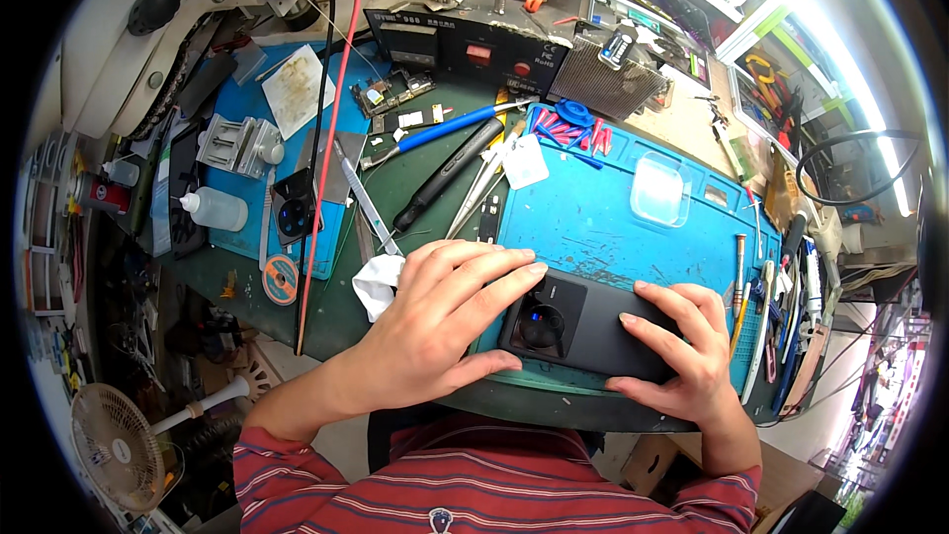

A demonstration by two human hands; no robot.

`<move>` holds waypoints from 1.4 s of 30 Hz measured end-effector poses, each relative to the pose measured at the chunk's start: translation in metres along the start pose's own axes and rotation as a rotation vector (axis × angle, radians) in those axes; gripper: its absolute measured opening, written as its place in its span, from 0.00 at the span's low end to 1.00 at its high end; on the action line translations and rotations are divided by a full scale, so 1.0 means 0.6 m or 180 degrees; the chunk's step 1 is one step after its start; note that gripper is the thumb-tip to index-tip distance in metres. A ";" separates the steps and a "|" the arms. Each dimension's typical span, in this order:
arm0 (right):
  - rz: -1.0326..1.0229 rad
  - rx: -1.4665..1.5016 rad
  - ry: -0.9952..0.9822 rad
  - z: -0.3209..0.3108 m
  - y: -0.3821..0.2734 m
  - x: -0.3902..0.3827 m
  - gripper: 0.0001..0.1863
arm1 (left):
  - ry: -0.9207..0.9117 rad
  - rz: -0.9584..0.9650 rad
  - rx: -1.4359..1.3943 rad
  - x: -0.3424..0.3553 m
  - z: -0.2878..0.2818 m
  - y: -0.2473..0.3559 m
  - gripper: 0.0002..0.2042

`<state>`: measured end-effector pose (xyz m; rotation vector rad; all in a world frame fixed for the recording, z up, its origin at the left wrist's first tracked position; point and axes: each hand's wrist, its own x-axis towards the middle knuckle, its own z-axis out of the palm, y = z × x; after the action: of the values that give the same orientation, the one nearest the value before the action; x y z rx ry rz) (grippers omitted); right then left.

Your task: The person applies adhesive to the edges of a disassembled smartphone chassis, then aligns and presses the back cover into place. They wipe the surface with a cloth and use a syringe to inject liquid into a small opening on the device.

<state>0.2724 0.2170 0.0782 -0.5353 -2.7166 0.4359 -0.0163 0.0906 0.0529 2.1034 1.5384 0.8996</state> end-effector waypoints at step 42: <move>0.0011 0.0040 -0.0124 0.003 0.006 -0.007 0.35 | -0.0130 -0.0166 -0.0020 0.006 0.000 0.002 0.48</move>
<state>0.2767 0.2178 0.0742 -0.5334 -2.7484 0.4687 -0.0147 0.0938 0.0547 2.0548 1.5603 0.8370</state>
